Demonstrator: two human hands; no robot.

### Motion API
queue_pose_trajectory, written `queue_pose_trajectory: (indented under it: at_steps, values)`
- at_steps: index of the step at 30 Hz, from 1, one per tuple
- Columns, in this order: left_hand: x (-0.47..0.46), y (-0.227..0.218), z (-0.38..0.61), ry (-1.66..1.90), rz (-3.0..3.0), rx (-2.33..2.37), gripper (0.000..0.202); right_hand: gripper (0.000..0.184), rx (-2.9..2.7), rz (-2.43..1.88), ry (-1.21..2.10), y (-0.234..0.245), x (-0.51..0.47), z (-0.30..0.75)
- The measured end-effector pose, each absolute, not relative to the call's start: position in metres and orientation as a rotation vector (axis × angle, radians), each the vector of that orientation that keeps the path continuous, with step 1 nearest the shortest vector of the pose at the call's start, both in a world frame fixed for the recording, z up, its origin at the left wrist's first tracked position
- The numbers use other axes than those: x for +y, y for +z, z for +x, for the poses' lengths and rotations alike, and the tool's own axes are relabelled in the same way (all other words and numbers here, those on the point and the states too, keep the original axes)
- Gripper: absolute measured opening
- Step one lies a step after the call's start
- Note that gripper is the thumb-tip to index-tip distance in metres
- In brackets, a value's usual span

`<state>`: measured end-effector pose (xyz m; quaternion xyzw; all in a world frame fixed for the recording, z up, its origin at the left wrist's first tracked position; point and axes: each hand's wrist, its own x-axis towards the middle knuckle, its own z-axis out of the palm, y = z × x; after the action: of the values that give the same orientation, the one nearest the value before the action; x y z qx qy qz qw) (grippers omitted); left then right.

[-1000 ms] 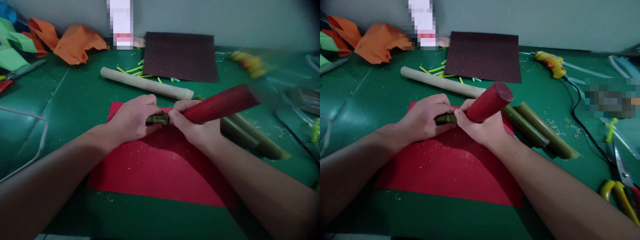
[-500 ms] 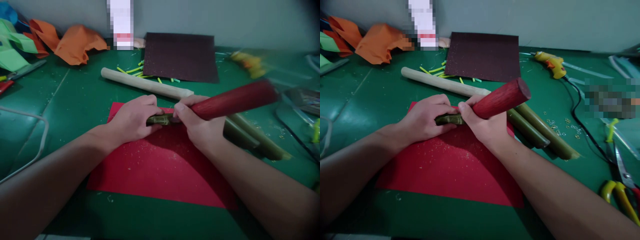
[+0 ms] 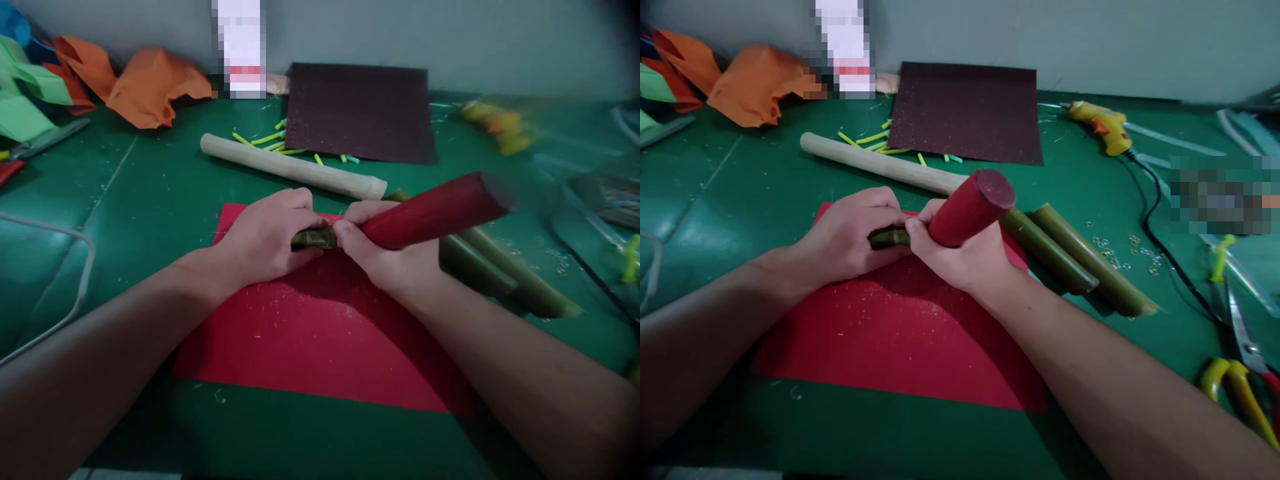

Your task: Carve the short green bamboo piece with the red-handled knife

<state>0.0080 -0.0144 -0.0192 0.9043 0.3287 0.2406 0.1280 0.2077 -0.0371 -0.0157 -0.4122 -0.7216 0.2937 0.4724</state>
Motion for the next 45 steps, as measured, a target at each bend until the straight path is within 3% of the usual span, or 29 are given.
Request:
queue_pose_trajectory:
  at_steps: [9,16,22,33,45]
  values:
    - [-0.0148,-0.0204,0.007,0.699,2.573,0.96,0.016,0.018,-1.411,-1.004,0.688,-0.0218,-0.0356,0.2016]
    - [-0.0153,-0.0206,0.0076,0.703,2.588,0.962,0.013,0.029,-1.702,-1.011,0.683,-0.0176,-0.0345,0.2091]
    - [-0.0147,-0.0202,0.0074,0.687,2.607,0.952,0.016,0.026,-1.797,-0.99,0.758,-0.014,-0.0351,0.2111]
    - [-0.015,-0.0188,0.0074,0.692,2.607,0.976,0.014,0.019,-1.536,-1.008,0.612,-0.0229,-0.0368,0.2031]
    - [-0.0151,-0.0203,0.0073,0.7,2.601,0.952,0.02,0.021,-1.455,-1.003,0.671,-0.0235,-0.0359,0.2036]
